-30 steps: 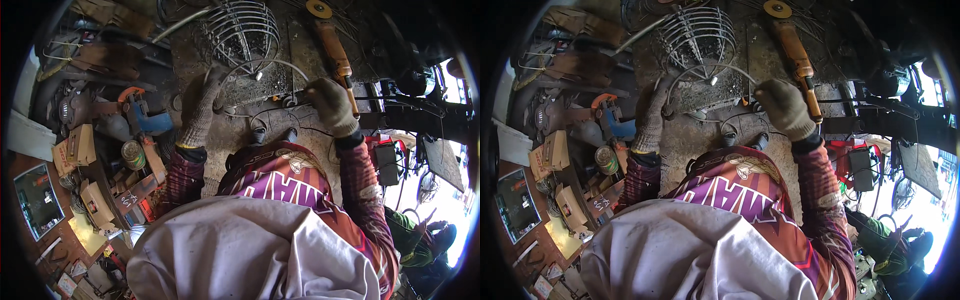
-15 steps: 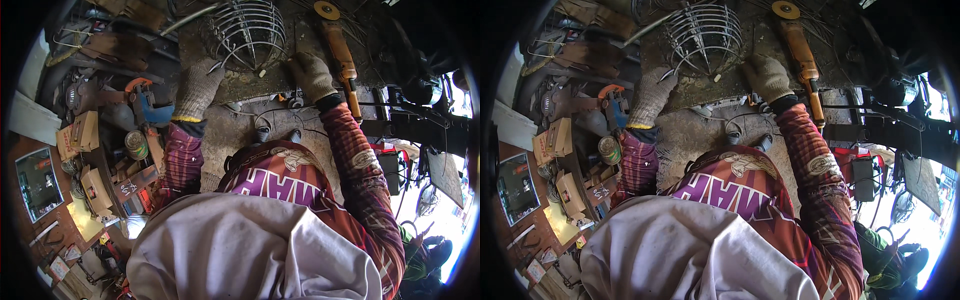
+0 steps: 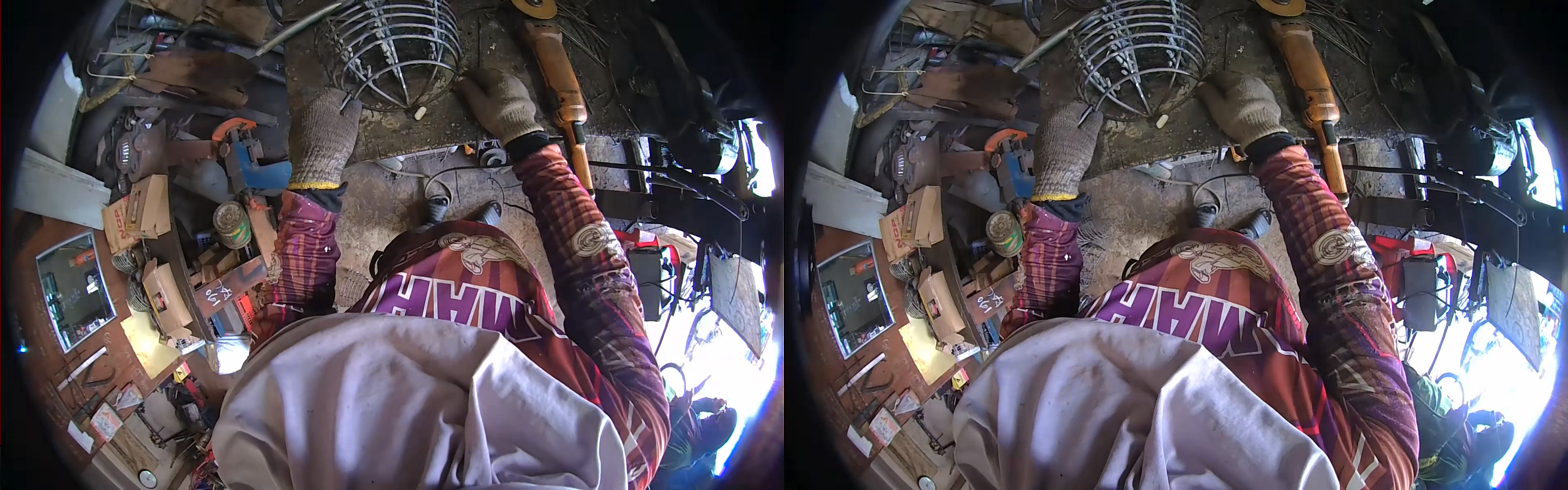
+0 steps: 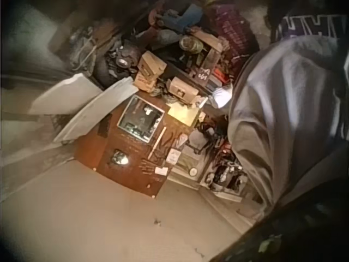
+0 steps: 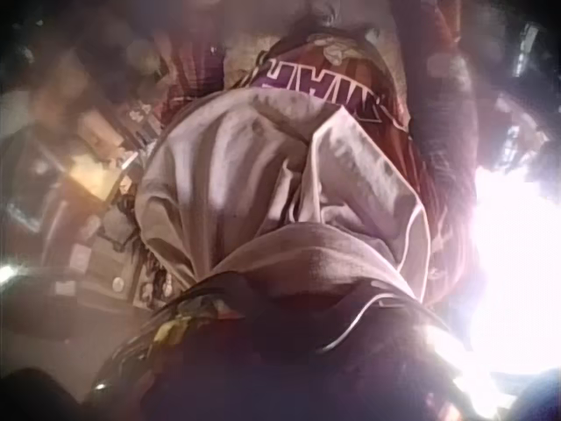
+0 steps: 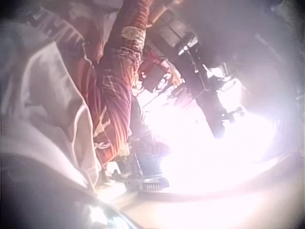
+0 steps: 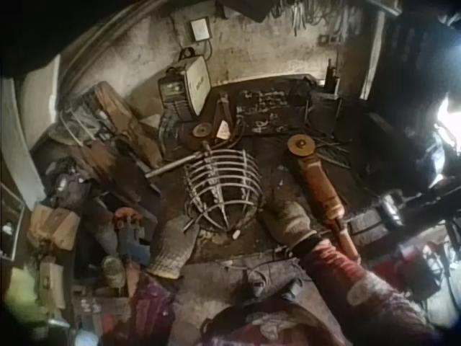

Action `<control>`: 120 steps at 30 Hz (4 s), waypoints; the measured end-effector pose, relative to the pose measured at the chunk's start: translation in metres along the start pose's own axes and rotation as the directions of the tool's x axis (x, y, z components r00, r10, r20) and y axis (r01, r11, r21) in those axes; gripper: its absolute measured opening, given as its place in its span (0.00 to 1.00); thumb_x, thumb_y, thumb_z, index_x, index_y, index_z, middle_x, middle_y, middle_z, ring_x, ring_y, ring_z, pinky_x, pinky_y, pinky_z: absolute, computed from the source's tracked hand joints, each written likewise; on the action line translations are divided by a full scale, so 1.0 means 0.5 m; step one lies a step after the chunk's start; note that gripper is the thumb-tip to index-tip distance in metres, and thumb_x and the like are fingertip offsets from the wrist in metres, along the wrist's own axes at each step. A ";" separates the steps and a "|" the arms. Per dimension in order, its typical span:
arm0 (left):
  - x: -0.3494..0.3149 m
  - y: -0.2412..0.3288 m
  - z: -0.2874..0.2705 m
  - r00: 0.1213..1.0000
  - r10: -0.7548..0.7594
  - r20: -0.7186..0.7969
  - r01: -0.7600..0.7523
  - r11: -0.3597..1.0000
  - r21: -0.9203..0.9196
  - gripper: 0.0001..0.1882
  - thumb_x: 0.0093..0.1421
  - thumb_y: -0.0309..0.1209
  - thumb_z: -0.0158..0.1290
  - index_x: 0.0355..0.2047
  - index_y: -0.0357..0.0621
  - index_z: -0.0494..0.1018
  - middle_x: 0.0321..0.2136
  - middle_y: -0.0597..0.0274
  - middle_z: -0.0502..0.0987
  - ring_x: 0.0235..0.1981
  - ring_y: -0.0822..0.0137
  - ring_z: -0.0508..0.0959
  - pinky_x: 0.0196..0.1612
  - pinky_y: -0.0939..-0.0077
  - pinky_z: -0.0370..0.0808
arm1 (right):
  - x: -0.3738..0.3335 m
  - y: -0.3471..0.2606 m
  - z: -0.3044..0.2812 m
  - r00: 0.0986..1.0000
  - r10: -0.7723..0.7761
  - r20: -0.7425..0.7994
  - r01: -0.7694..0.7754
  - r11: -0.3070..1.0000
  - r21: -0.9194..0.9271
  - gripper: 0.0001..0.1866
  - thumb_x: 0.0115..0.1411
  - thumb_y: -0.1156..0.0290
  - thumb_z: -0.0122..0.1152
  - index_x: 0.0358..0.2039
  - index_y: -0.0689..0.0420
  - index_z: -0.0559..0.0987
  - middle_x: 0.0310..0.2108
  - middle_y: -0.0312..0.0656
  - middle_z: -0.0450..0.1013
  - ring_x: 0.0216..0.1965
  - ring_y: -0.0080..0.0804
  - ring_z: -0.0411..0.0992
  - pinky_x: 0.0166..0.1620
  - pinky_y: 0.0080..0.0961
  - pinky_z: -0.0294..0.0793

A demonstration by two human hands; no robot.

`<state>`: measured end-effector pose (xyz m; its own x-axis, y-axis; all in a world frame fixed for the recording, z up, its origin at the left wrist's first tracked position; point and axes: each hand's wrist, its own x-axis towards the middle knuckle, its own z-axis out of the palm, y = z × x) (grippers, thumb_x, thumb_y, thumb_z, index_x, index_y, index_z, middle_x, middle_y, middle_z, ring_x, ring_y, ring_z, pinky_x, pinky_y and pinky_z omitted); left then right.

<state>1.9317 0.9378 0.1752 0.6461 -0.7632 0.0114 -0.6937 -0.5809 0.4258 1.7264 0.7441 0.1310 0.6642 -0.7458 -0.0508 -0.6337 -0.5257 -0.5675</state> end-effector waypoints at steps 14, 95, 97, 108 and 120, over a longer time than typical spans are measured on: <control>0.018 -0.055 0.061 0.997 0.053 -0.061 -0.056 0.997 -0.058 0.16 0.64 0.42 0.54 0.40 0.43 0.78 0.36 0.45 0.81 0.41 0.43 0.80 0.42 0.54 0.76 | 0.003 0.022 0.005 0.989 -0.132 -0.067 0.138 0.987 0.087 0.22 0.61 0.47 0.56 0.43 0.50 0.84 0.42 0.52 0.79 0.47 0.52 0.76 0.51 0.44 0.74; -0.039 -0.069 0.158 0.882 0.385 -0.271 -0.410 0.911 -0.038 0.15 0.64 0.42 0.55 0.31 0.41 0.76 0.26 0.46 0.77 0.28 0.43 0.78 0.31 0.54 0.73 | -0.212 0.321 -0.164 0.845 0.525 -0.101 -0.482 0.830 0.282 0.29 0.59 0.43 0.59 0.42 0.58 0.85 0.38 0.52 0.81 0.44 0.48 0.79 0.48 0.38 0.74; -0.040 -0.061 0.151 0.897 0.369 -0.245 -0.393 0.918 -0.057 0.15 0.65 0.42 0.55 0.34 0.41 0.78 0.28 0.45 0.78 0.30 0.43 0.79 0.33 0.54 0.74 | -0.209 0.327 -0.165 0.847 0.521 -0.103 -0.490 0.842 0.226 0.29 0.59 0.43 0.58 0.41 0.59 0.85 0.39 0.54 0.80 0.45 0.51 0.78 0.48 0.41 0.74; -0.046 -0.045 0.143 0.927 0.317 -0.199 -0.326 0.945 -0.014 0.18 0.66 0.44 0.53 0.36 0.39 0.78 0.28 0.42 0.78 0.31 0.40 0.79 0.33 0.53 0.74 | -0.218 0.316 -0.190 0.821 0.545 -0.167 -0.495 0.827 0.267 0.27 0.60 0.43 0.56 0.42 0.55 0.85 0.39 0.54 0.80 0.44 0.51 0.78 0.47 0.42 0.75; -0.049 -0.028 0.133 0.931 0.310 -0.193 -0.319 0.948 -0.014 0.18 0.66 0.44 0.53 0.36 0.39 0.77 0.29 0.41 0.78 0.32 0.39 0.79 0.33 0.51 0.73 | -0.212 0.285 -0.209 0.878 0.431 -0.207 -0.408 0.902 0.144 0.24 0.62 0.46 0.56 0.39 0.55 0.85 0.32 0.52 0.80 0.39 0.52 0.79 0.44 0.42 0.77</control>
<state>1.9043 0.9454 0.1087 0.4475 -0.8360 0.3177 -0.8592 -0.3033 0.4121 1.5240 0.7057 0.1412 0.2285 -0.9662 -0.1190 -0.7850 -0.1106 -0.6095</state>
